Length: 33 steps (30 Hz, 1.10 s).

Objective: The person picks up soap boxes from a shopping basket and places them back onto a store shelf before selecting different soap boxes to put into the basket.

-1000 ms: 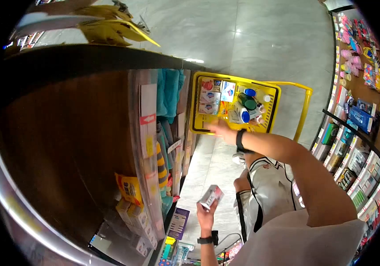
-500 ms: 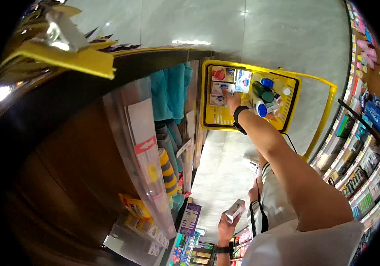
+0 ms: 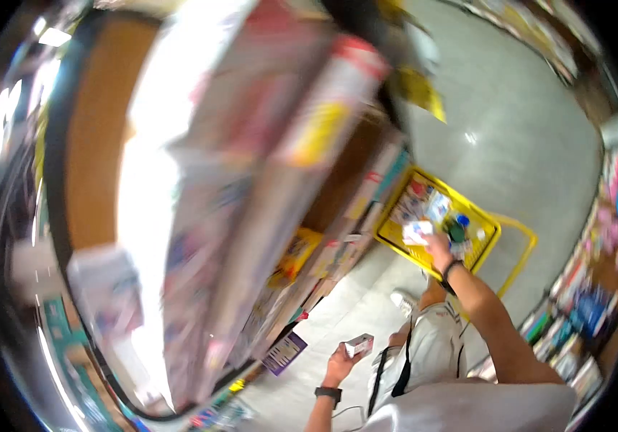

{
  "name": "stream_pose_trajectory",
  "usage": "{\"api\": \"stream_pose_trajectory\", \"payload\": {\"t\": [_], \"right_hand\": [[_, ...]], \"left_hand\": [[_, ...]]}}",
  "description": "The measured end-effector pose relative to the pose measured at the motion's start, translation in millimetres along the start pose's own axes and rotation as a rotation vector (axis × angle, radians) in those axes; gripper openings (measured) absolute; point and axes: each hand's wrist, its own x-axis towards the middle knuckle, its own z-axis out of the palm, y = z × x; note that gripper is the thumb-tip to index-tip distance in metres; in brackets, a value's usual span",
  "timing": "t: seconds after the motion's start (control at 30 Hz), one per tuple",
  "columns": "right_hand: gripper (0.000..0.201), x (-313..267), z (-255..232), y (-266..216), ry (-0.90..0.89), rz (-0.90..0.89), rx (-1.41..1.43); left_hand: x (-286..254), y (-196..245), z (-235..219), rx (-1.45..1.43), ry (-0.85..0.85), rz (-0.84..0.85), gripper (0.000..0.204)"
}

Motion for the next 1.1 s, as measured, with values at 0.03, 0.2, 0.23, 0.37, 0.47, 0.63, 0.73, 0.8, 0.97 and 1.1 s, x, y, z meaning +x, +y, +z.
{"api": "stream_pose_trajectory", "payload": {"t": [0.03, 0.2, 0.23, 0.37, 0.47, 0.63, 0.73, 0.8, 0.97, 1.1], "right_hand": [[0.019, -6.8, -9.0, -3.8, -0.060, 0.020, -0.045], [0.017, -62.9, -57.2, -21.9, -0.366, 0.005, -0.111], [0.019, -99.6, -48.9, -40.5, -0.299, 0.031, -0.228], [0.023, -169.6, -27.4, -56.2, -0.395, 0.134, -0.240], [0.025, -204.5, 1.2, -70.4, -0.507, 0.107, -0.255], [0.047, -360.8, 79.4, -153.3, -0.881, -0.301, -0.120], [0.058, -418.5, 101.4, -186.6, -1.196, -0.499, 0.023], [0.059, -448.7, 118.5, -200.3, -1.248, -0.659, -0.034], [0.044, -473.0, 146.3, -216.8, -1.236, -0.614, 0.182], [0.040, -473.0, 159.4, -248.7, -1.048, -0.935, 0.114]], "left_hand": [[4.0, -21.1, 12.3, -0.180, 0.048, 0.046, 0.053], [-9.7, -32.6, 13.2, -0.594, 0.118, 0.189, 0.059], [-11.5, -38.0, 13.3, -0.547, 0.146, 0.185, 0.059], [-17.1, -68.9, 22.5, -0.773, 0.246, 0.275, 0.053], [-19.7, -102.4, 34.6, -0.939, 0.271, 0.270, 0.046], [-43.7, -130.6, 36.0, -0.975, 0.365, 0.199, 0.046], [-35.6, -157.1, 53.2, -0.930, 0.419, 0.211, 0.047], [-32.6, -164.6, 58.5, -0.942, 0.395, 0.219, 0.046], [-49.7, -163.0, 47.4, -0.695, 0.444, 0.153, 0.047], [-64.1, -168.6, 51.4, -0.641, 0.510, 0.168, 0.047]]}}
